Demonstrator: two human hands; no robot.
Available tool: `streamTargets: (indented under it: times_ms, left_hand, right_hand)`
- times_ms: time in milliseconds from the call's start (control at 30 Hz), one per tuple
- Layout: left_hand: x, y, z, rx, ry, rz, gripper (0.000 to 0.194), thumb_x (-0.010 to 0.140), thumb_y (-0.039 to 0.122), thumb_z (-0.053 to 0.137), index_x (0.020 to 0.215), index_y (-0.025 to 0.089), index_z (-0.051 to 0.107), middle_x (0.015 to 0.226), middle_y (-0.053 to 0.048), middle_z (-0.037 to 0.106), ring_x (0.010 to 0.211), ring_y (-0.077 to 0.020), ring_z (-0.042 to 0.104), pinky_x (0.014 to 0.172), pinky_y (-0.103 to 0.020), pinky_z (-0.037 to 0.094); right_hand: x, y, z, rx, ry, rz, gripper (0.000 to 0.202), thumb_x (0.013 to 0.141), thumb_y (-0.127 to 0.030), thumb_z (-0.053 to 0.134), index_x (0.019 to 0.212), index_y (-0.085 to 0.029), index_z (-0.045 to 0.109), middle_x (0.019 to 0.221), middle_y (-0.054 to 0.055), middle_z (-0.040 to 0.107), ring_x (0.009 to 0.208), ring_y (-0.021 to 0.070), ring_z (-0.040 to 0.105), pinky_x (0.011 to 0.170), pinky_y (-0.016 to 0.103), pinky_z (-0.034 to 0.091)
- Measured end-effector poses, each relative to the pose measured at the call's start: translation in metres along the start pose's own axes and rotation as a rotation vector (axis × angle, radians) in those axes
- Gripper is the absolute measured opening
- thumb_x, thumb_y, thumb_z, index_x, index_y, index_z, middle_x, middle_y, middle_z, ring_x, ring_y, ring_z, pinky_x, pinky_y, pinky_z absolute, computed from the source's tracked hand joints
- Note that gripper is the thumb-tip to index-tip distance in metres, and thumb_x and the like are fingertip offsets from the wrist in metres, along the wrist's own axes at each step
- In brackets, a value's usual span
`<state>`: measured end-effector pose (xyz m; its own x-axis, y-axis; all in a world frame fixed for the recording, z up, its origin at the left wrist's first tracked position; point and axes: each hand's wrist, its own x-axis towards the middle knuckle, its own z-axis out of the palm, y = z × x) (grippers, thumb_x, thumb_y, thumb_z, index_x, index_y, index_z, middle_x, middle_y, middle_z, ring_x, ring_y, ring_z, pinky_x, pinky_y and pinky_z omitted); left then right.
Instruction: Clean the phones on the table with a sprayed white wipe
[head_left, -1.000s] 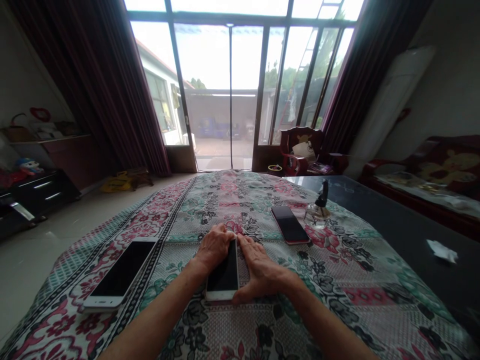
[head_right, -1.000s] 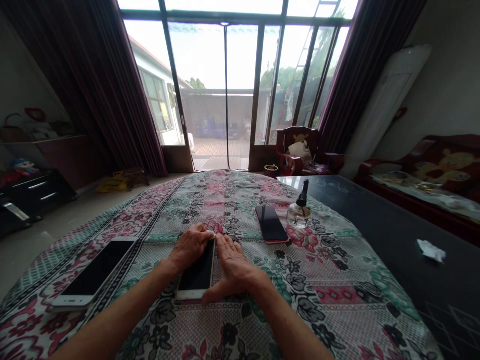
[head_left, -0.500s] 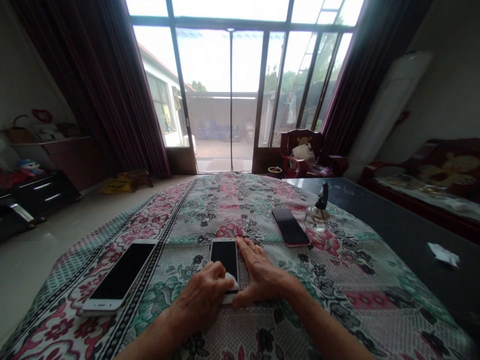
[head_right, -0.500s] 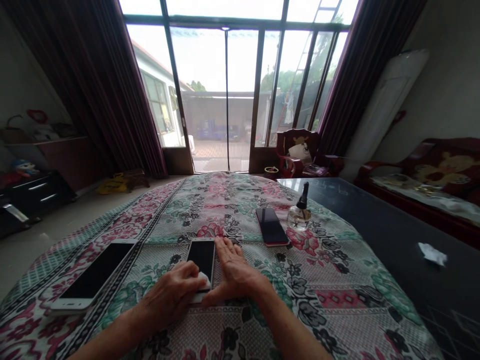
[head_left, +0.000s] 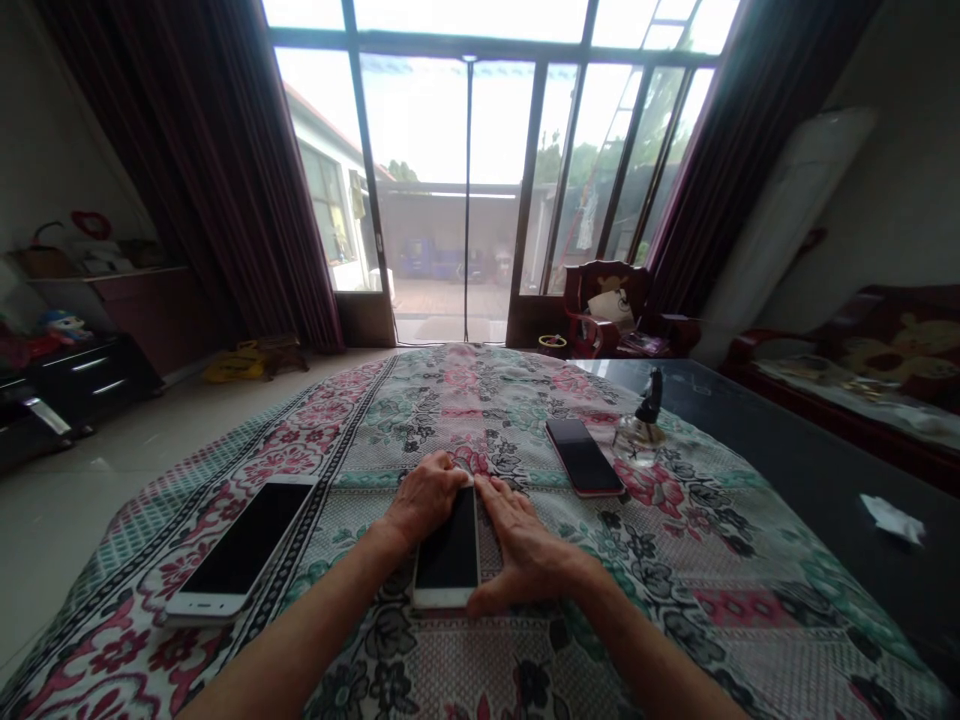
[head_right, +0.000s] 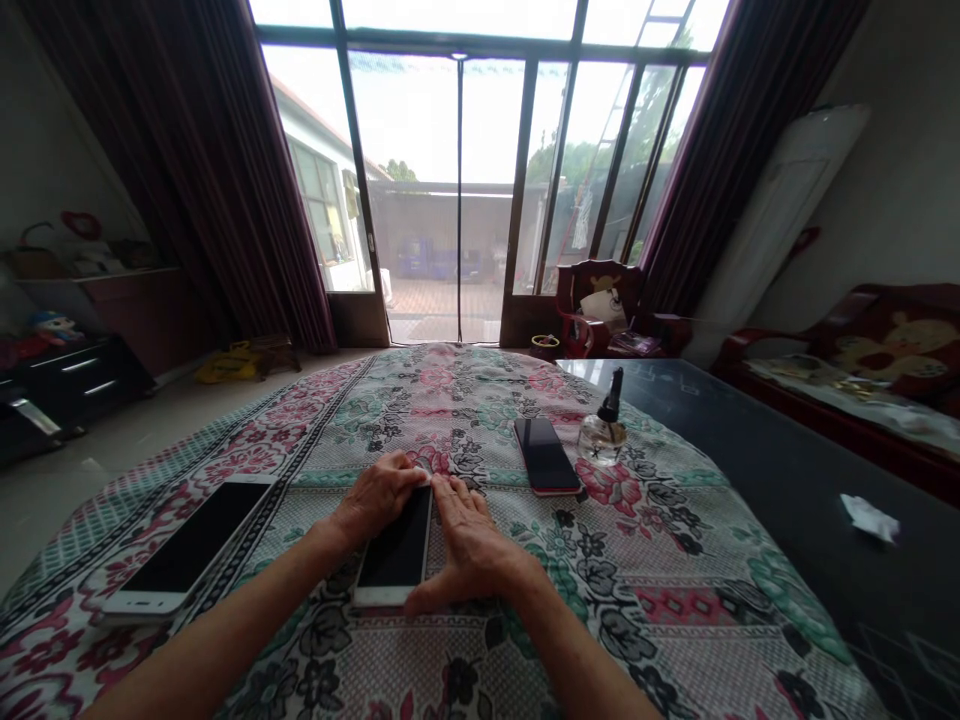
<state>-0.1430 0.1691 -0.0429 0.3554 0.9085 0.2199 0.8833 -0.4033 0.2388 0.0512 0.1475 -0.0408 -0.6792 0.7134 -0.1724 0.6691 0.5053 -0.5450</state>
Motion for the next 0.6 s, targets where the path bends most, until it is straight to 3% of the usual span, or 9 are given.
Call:
streamTargets:
  times_ms: [167,467,600]
  left_hand:
    - [-0.003,0.004,-0.004,0.005,0.005,-0.041,0.028,0.092,0.020,0.040,0.087,0.020,0.068,0.086,-0.005,0.052,0.084,-0.0167,0.050,0.079,-0.028,0.044]
    - [-0.078,0.017,-0.007,-0.072,-0.012,0.110,0.026,0.094,0.020,0.038,0.100,0.022,0.063,0.090,-0.005,0.051,0.086,-0.0174,0.048,0.078,-0.029,0.045]
    - [-0.090,0.019,-0.007,-0.128,-0.031,0.153,0.027,0.095,0.022,0.036,0.098,0.021,0.063,0.090,-0.005,0.050,0.085,-0.0167,0.048,0.076,-0.028,0.045]
  right_hand:
    - [-0.001,0.000,-0.001,0.006,-0.002,0.006,0.137,0.051,-0.066,0.073,0.147,-0.009,-0.006,0.155,0.014,-0.004,0.141,0.0298,-0.011,0.116,0.044,0.003]
    - [-0.001,-0.003,-0.001,0.011,-0.006,0.010,0.137,0.051,-0.067,0.073,0.147,-0.009,-0.005,0.154,0.015,-0.005,0.141,0.0307,-0.011,0.116,0.044,0.000]
    - [-0.002,-0.005,-0.003,0.008,-0.011,0.024,0.137,0.051,-0.066,0.074,0.147,-0.007,-0.005,0.154,0.015,-0.005,0.141,0.0302,-0.012,0.116,0.044,0.001]
